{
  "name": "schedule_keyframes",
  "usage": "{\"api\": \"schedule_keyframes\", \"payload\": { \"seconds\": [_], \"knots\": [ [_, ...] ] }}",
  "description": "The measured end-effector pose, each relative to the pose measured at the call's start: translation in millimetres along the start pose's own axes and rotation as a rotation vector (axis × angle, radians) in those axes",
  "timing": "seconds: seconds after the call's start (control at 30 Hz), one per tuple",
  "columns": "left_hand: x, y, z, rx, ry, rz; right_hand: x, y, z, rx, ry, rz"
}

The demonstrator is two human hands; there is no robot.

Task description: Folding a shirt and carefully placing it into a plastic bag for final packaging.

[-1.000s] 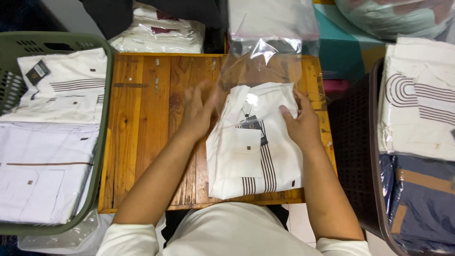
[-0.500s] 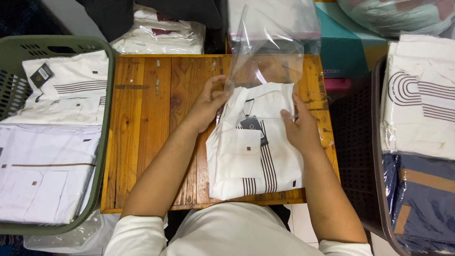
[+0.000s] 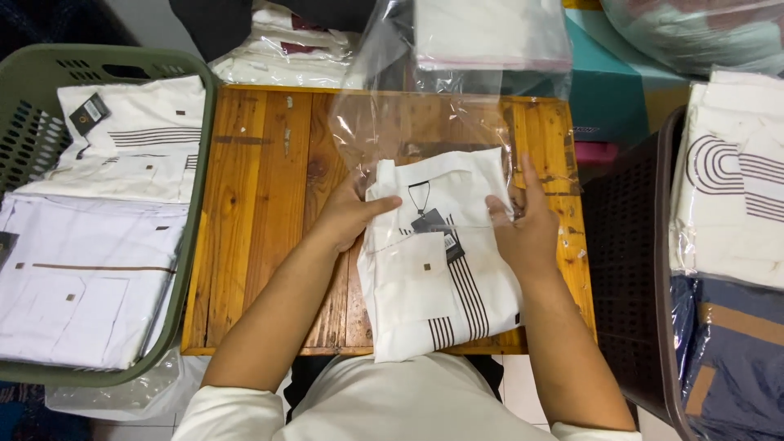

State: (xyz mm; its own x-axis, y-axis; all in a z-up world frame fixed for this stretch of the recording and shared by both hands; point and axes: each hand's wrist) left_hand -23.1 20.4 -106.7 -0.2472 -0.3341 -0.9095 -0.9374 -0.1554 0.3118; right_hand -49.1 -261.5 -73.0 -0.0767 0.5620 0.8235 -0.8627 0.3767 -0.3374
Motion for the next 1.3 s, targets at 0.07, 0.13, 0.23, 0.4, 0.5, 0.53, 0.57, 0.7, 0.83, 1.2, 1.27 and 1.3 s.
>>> {"api": "schedule_keyframes", "payload": {
  "seconds": [0.07, 0.13, 0.23, 0.4, 0.5, 0.53, 0.57, 0.7, 0.83, 1.2, 1.27, 1.3],
  "knots": [
    [5, -9, -3, -0.008, -0.019, 0.005, -8, -1, 3, -0.003, -0.067, -0.046],
    [4, -17, -7, -0.017, -0.039, 0.009, -17, -3, 7, -0.005, -0.135, -0.092],
    [-2, -23, -17, 0.031, -0.084, 0.009, -31, -3, 12, -0.014, -0.016, -0.227],
    [-38, -37, -45, 0.1, -0.183, -0.152, -46, 1, 13, 0.001, -0.004, -0.386],
    [-47, -30, -33, 0.039, -0.525, -0.012, -32, 3, 17, 0.075, 0.131, -0.459],
    [-52, -25, -31, 0.044, -0.53, -0.013, -19, 3, 21, 0.069, 0.129, -0.463],
    [-58, -20, -27, 0.009, -0.595, 0.019, -6, 4, 24, 0.145, 0.204, -0.429],
    [-58, -1, -8, -0.092, -0.74, 0.107, -18, -8, 37, 0.302, 0.366, -0.408],
    [-69, 24, -8, -0.045, -0.734, 0.152, 22, -6, 46, 0.395, 0.355, -0.476],
    [-21, 15, -2, -0.133, -0.546, 0.032, -47, 28, 31, 0.086, -0.255, -0.648],
    [-18, 12, -2, -0.119, -0.466, 0.028, -41, 32, 25, 0.042, -0.258, -0.652],
    [-17, 11, -2, -0.109, -0.385, 0.024, -38, 34, 22, 0.002, -0.261, -0.654]
  ]
}}
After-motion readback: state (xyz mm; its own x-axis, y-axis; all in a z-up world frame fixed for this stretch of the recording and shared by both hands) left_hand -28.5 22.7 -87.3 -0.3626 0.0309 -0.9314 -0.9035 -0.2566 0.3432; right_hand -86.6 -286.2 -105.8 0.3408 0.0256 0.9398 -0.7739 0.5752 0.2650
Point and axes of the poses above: each hand's wrist, its own y-axis away from the middle knuckle, its own z-axis out of the back of the hand, x = y × z, and after that the axes turned 15 degrees about -x, right-handed
